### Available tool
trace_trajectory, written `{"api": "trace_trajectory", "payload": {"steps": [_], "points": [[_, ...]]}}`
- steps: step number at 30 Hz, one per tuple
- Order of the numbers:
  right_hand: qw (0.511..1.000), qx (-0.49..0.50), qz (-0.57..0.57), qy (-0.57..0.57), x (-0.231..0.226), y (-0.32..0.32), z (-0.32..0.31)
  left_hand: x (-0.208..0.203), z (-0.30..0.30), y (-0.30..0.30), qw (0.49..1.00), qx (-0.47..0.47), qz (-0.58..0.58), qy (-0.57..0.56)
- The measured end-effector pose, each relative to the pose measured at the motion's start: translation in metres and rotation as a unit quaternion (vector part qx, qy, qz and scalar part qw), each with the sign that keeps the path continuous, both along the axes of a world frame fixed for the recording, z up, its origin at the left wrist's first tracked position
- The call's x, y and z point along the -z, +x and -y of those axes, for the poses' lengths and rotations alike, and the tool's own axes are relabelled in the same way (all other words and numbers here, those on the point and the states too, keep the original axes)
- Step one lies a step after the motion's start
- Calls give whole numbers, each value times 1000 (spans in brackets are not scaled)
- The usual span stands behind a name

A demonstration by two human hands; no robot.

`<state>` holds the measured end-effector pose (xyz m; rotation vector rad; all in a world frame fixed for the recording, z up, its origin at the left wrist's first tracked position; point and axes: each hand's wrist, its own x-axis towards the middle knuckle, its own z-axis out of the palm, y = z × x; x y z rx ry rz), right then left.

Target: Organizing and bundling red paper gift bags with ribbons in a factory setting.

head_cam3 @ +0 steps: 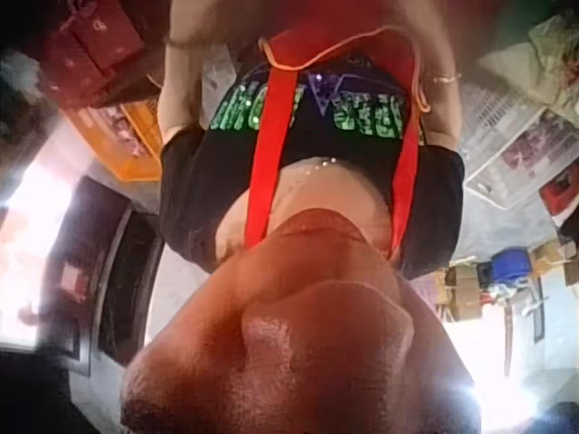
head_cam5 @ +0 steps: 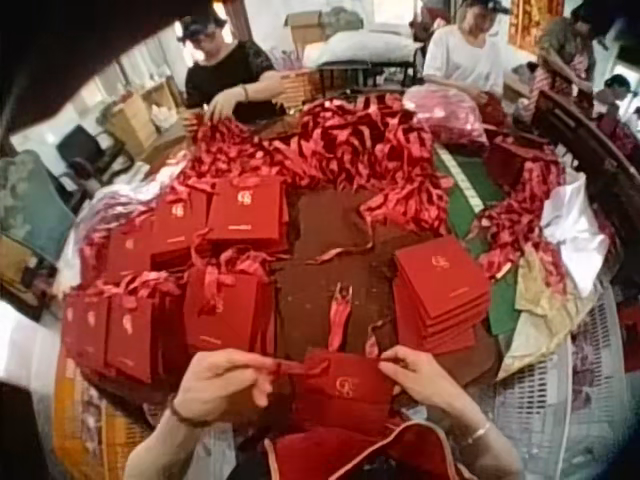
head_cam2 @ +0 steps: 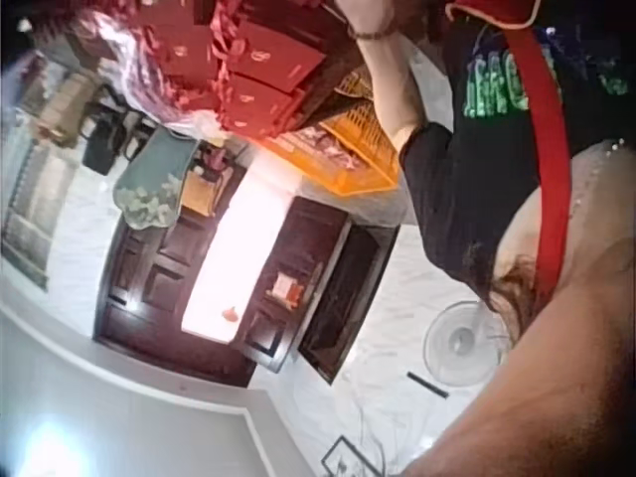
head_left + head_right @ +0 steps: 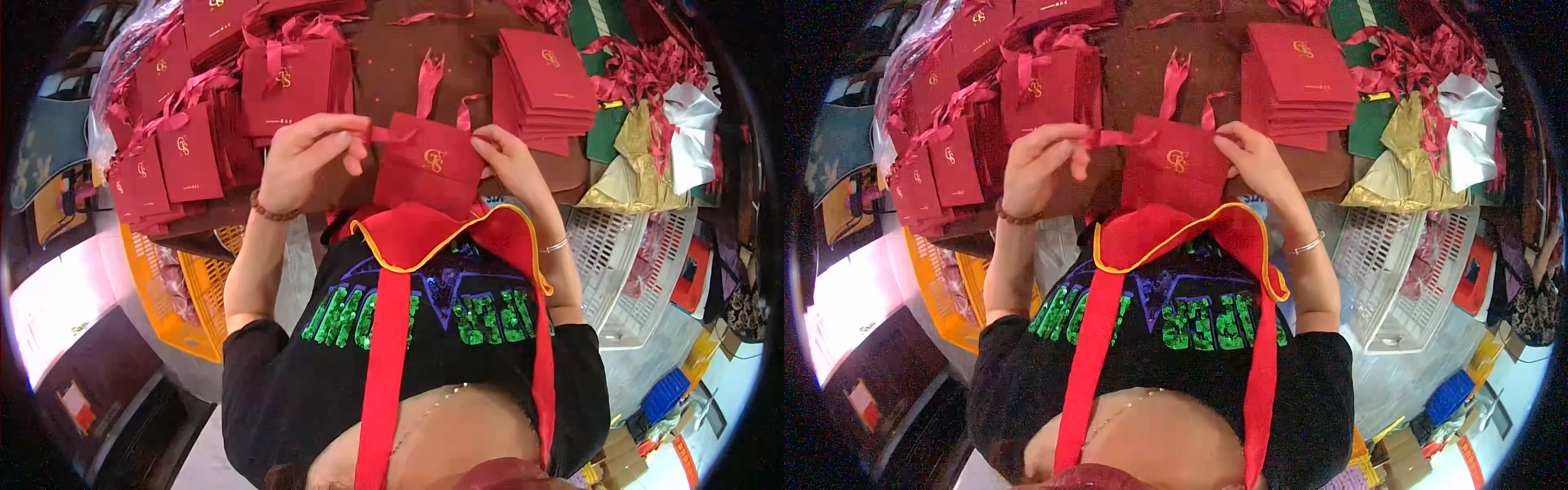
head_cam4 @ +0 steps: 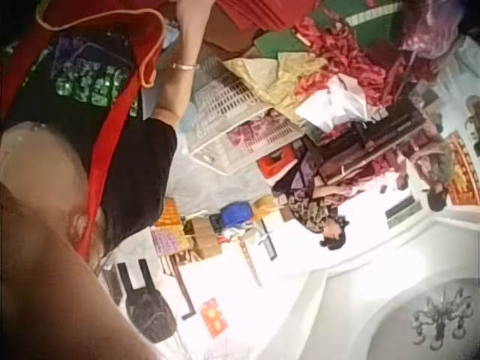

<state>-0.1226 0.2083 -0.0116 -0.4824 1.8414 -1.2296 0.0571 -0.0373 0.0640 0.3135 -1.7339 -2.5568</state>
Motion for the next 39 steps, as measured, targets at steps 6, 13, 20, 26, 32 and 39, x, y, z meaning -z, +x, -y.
{"api": "trace_trajectory", "payload": {"steps": [6,13,20,26,32,39], "points": [[997,8,81,18,-23,11,1,14,-39,-46,975,79,-32,-203],[1000,-15,-6,13,-12,12,-1,38,-76,-61,930,68,95,-350],[999,-13,-36,27,-13,9,-1,58,-88,-60,837,-20,-56,-543],[1000,0,-24,9,-15,14,-3,57,-90,-60,805,13,-55,-591],[999,5,-43,6,-16,19,-4,51,-95,-62,732,34,-37,-680],[987,-2,-162,-24,-20,22,-2,44,-96,-71,715,44,-14,-698]]}}
